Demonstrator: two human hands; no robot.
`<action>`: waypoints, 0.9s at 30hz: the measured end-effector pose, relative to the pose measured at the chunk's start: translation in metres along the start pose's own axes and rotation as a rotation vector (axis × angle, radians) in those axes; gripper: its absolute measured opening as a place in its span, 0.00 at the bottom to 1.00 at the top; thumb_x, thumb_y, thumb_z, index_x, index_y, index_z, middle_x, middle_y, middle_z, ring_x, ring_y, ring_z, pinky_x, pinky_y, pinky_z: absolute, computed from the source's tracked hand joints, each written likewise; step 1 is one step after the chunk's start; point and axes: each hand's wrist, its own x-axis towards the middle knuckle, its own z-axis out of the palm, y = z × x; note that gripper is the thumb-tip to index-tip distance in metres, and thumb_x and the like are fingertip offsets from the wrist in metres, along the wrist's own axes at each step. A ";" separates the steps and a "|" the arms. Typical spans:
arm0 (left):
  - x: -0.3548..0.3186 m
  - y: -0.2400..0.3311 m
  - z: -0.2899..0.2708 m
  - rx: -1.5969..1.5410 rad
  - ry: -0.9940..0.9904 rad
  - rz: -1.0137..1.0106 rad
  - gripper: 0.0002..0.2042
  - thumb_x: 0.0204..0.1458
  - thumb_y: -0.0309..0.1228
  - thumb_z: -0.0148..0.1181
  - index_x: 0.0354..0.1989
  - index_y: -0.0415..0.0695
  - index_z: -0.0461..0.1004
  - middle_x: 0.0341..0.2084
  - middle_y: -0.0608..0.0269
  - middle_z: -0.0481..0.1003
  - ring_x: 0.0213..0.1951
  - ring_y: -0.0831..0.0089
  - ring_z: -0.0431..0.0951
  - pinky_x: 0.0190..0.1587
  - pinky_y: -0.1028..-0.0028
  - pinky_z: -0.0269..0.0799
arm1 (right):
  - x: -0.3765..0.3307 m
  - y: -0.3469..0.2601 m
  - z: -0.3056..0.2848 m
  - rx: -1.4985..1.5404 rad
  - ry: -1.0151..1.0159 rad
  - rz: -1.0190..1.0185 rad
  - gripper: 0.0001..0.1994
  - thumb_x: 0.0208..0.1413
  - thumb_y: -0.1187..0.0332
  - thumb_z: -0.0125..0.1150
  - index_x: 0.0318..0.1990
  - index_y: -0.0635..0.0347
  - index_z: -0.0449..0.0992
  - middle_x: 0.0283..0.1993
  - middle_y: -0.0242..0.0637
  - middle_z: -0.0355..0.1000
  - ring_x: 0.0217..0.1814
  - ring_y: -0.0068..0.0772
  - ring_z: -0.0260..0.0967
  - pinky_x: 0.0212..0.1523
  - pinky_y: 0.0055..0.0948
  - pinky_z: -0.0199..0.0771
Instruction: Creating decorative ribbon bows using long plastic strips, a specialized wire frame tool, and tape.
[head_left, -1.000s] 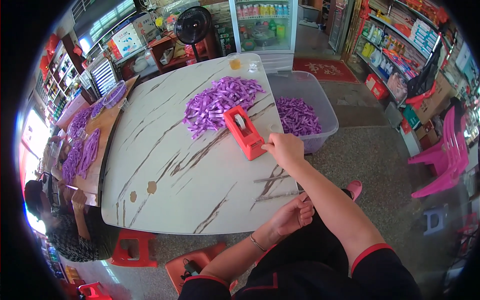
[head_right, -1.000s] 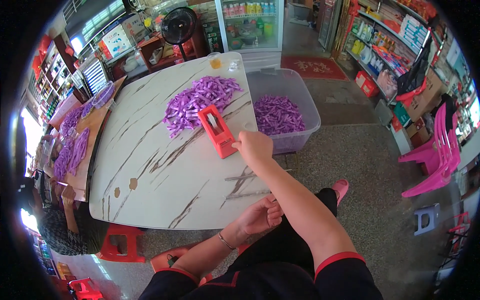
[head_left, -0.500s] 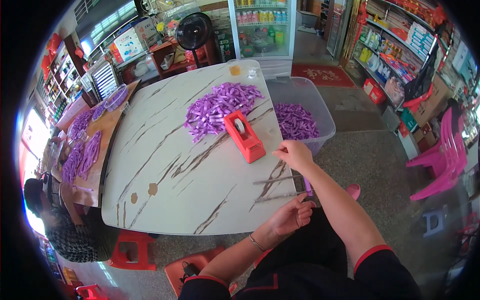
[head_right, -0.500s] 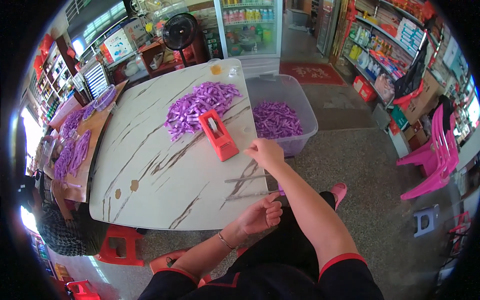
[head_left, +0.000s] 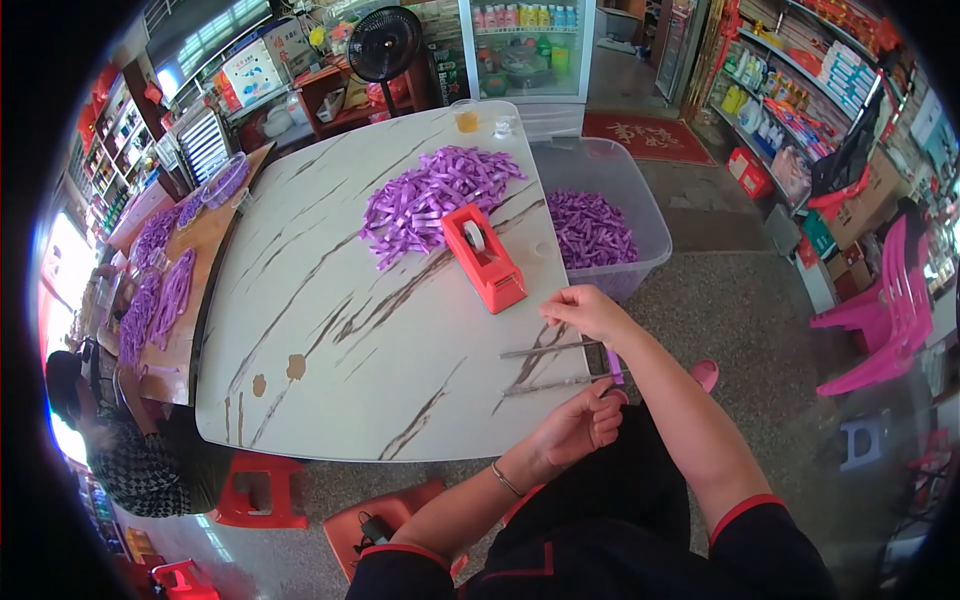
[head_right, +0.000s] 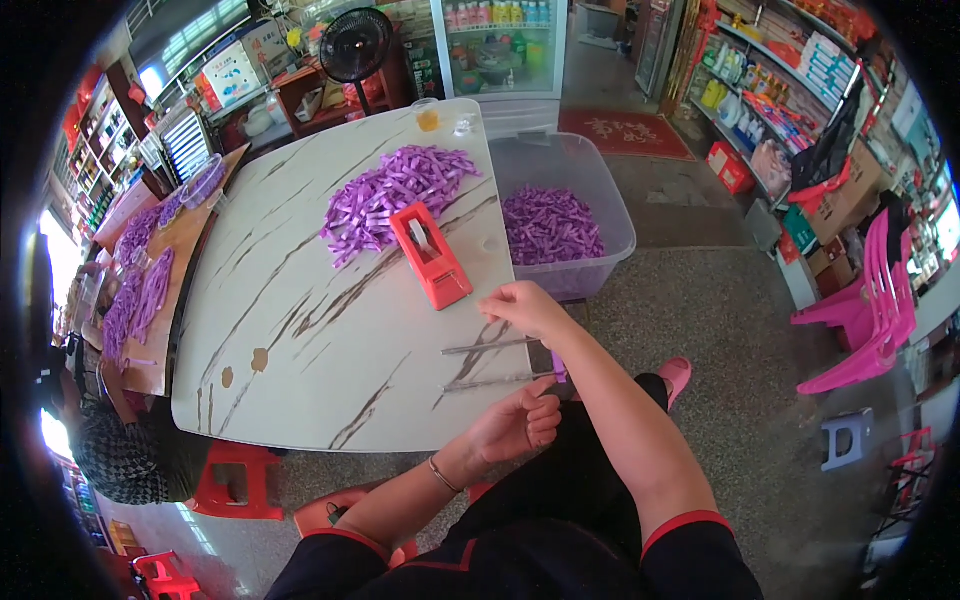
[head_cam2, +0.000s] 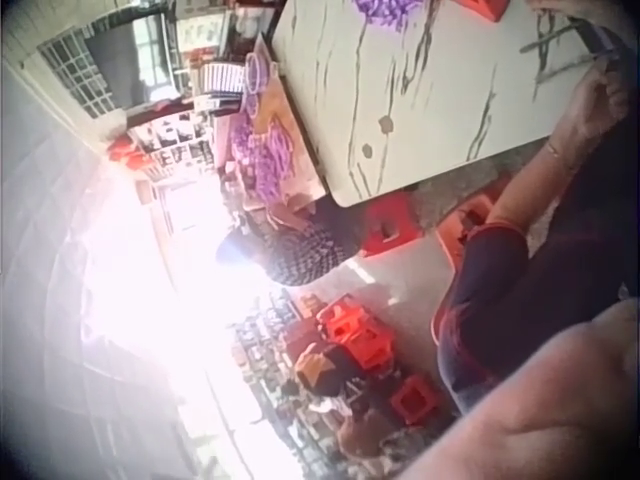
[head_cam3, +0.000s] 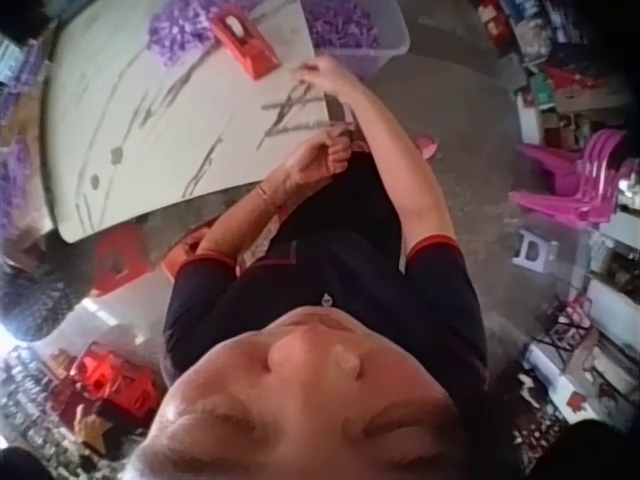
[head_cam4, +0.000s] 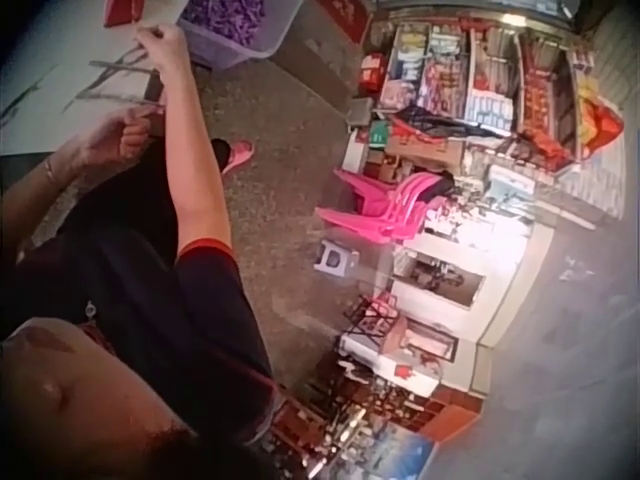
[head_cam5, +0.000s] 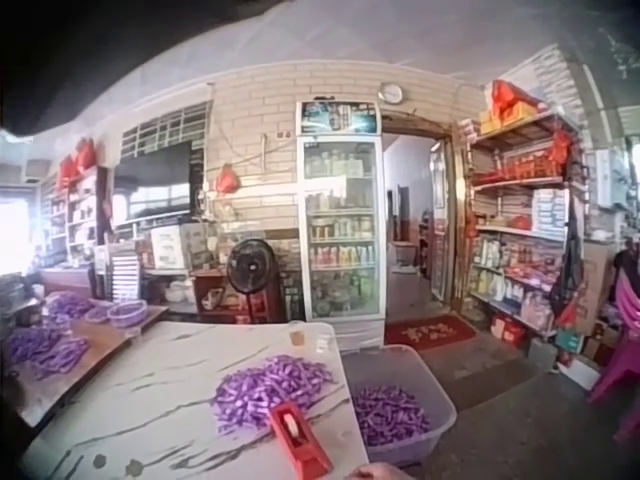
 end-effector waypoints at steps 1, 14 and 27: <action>0.001 -0.001 0.000 -0.005 0.004 -0.005 0.11 0.48 0.25 0.46 0.40 0.48 0.59 0.19 0.73 0.55 0.22 0.81 0.56 0.24 0.81 0.55 | 0.000 0.002 -0.001 0.009 0.005 -0.004 0.14 0.50 0.57 0.59 0.29 0.60 0.76 0.25 0.28 0.71 0.26 0.16 0.63 0.27 0.19 0.59; 0.002 -0.003 -0.013 -0.041 -0.081 -0.009 0.17 0.50 0.25 0.45 0.50 0.51 0.61 0.18 0.72 0.55 0.22 0.79 0.56 0.26 0.81 0.55 | -0.003 -0.001 0.010 -0.025 0.112 0.042 0.14 0.53 0.55 0.56 0.28 0.56 0.74 0.23 0.22 0.67 0.22 0.11 0.57 0.19 0.16 0.52; 0.002 0.000 -0.006 -0.029 -0.053 -0.014 0.11 0.48 0.24 0.43 0.39 0.53 0.57 0.19 0.73 0.54 0.22 0.80 0.57 0.24 0.81 0.54 | -0.010 -0.004 0.018 0.111 0.177 0.078 0.13 0.52 0.58 0.58 0.36 0.59 0.73 0.25 0.25 0.68 0.25 0.14 0.59 0.23 0.17 0.56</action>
